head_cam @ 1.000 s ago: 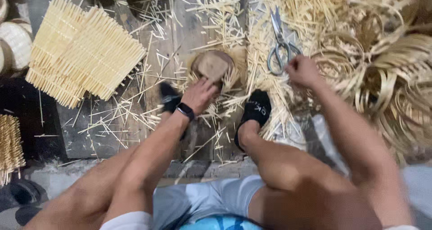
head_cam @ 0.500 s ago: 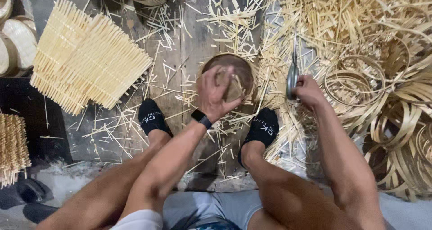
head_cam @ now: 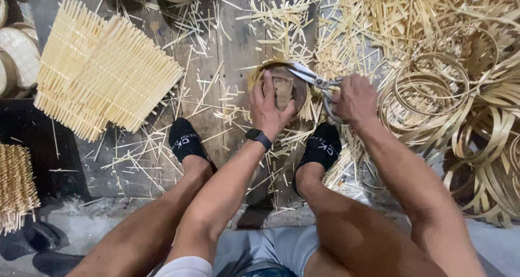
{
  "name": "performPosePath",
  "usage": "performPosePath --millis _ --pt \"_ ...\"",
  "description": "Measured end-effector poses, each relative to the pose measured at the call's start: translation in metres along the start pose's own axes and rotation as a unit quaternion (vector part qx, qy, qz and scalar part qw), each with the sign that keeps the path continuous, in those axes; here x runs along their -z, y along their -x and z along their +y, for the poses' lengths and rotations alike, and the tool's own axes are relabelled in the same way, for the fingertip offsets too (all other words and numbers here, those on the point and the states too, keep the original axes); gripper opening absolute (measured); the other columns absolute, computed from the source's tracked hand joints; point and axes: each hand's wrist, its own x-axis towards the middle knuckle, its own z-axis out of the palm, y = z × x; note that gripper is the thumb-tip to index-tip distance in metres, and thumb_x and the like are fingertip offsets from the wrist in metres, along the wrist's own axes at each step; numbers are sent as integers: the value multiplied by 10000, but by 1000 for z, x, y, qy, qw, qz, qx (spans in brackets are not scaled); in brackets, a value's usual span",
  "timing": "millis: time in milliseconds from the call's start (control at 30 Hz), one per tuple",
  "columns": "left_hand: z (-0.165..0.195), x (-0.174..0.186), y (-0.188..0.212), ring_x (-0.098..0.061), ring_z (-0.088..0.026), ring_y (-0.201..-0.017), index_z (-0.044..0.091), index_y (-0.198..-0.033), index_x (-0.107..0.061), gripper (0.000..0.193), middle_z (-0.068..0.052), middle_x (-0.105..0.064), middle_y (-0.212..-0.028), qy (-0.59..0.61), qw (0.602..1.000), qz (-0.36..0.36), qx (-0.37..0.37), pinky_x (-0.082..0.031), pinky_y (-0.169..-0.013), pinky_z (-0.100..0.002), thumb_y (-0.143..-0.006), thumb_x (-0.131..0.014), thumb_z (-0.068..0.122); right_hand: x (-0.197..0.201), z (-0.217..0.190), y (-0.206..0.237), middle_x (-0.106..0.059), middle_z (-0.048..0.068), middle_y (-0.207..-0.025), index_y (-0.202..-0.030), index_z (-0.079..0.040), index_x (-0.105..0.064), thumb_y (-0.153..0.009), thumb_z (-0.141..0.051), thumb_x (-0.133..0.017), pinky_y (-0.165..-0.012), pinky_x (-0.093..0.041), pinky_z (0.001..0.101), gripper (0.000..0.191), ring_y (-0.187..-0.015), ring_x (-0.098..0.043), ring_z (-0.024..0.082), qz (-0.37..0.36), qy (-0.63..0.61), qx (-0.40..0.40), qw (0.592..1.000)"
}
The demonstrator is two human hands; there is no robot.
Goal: The person repeatedly places a rectangular bamboo sheet onto a circular wooden mold, then uses shears to trim the overhanging edges around the mold's perimeter. The person then removes the trimmed sheet and repeats the process with a new sheet.
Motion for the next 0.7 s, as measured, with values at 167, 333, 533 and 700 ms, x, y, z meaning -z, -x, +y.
performPosePath --millis 167,333,533,700 --pt "-15 13 -11 -500 -449 -1278 168 -1629 -267 1093 -243 -501 -1419 60 996 -62 -14 -421 -1117 -516 -702 -840 242 -3 8 -6 -579 131 -932 -1055 -42 -643 -986 -474 -644 -730 -510 406 438 -826 -555 239 3 58 48 997" --pt "-14 24 -22 -502 -447 -1265 218 -1609 -287 1124 -217 -494 -1425 65 988 -124 -58 -418 -1111 -500 -650 -873 236 4 4 -9 -586 116 -981 -1026 -50 -642 -879 -424 -684 -751 -520 385 404 -881 -576 237 139 83 69 984" --pt "-21 34 -35 -497 -403 -1277 312 -1582 -352 1136 -159 -523 -1450 80 978 -175 -75 -410 -1157 -491 -579 -864 157 15 -1 -16 -568 137 -895 -1032 -19 -618 -953 -540 -632 -654 -529 392 527 -755 -506 225 -76 45 11 996" --pt "-14 43 -36 -417 -450 -1323 306 -1484 -458 1043 -171 -439 -1466 -30 972 -200 -123 -350 -1121 -585 -537 -889 236 8 -5 -26 -560 109 -913 -1051 -53 -639 -1004 -439 -581 -640 -531 374 393 -789 -521 218 -31 80 67 994"
